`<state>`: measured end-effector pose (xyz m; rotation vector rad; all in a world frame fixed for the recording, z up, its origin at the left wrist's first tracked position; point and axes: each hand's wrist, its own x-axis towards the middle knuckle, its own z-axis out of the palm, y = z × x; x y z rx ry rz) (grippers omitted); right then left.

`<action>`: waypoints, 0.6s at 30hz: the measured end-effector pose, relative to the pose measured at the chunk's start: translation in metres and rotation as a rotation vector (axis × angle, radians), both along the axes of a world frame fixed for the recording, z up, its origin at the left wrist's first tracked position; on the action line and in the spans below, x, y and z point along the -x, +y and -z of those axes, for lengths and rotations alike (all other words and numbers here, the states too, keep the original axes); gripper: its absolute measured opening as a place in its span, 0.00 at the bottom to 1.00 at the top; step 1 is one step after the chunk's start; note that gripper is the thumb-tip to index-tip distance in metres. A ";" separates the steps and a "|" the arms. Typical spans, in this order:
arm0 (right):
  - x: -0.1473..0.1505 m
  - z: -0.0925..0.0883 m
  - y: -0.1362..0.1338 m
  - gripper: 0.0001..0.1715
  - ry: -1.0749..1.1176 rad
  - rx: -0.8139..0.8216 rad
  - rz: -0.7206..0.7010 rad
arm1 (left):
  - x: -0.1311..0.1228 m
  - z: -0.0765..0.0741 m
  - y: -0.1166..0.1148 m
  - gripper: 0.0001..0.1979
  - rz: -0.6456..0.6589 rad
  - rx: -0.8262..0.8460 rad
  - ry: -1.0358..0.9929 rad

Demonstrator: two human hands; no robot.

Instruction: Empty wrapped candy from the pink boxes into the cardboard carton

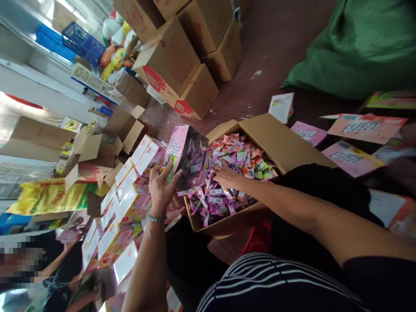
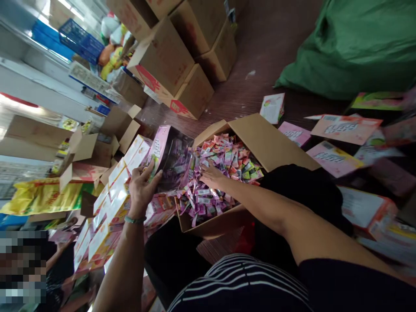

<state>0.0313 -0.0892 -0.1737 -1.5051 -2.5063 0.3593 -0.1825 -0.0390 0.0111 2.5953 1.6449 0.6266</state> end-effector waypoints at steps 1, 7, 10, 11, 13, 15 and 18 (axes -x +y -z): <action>-0.002 -0.003 -0.002 0.18 -0.007 0.022 0.009 | 0.003 0.000 -0.005 0.27 0.021 -0.024 0.001; -0.015 -0.025 -0.012 0.39 0.011 0.152 0.027 | 0.012 0.011 -0.025 0.28 0.044 -0.088 -0.054; -0.025 -0.042 -0.015 0.38 0.008 0.230 0.029 | 0.011 0.014 -0.025 0.29 0.010 -0.056 -0.092; -0.028 -0.047 -0.016 0.37 0.013 0.252 0.046 | 0.010 0.013 -0.024 0.30 -0.007 -0.065 -0.116; -0.033 -0.055 -0.016 0.33 0.033 0.266 0.107 | 0.007 0.010 -0.023 0.31 -0.020 -0.084 -0.167; -0.037 -0.061 -0.015 0.25 0.066 0.260 0.199 | 0.005 0.007 -0.024 0.32 -0.018 -0.067 -0.211; -0.038 -0.066 -0.012 0.19 0.326 0.284 0.358 | -0.001 0.006 -0.028 0.35 -0.049 0.035 -0.333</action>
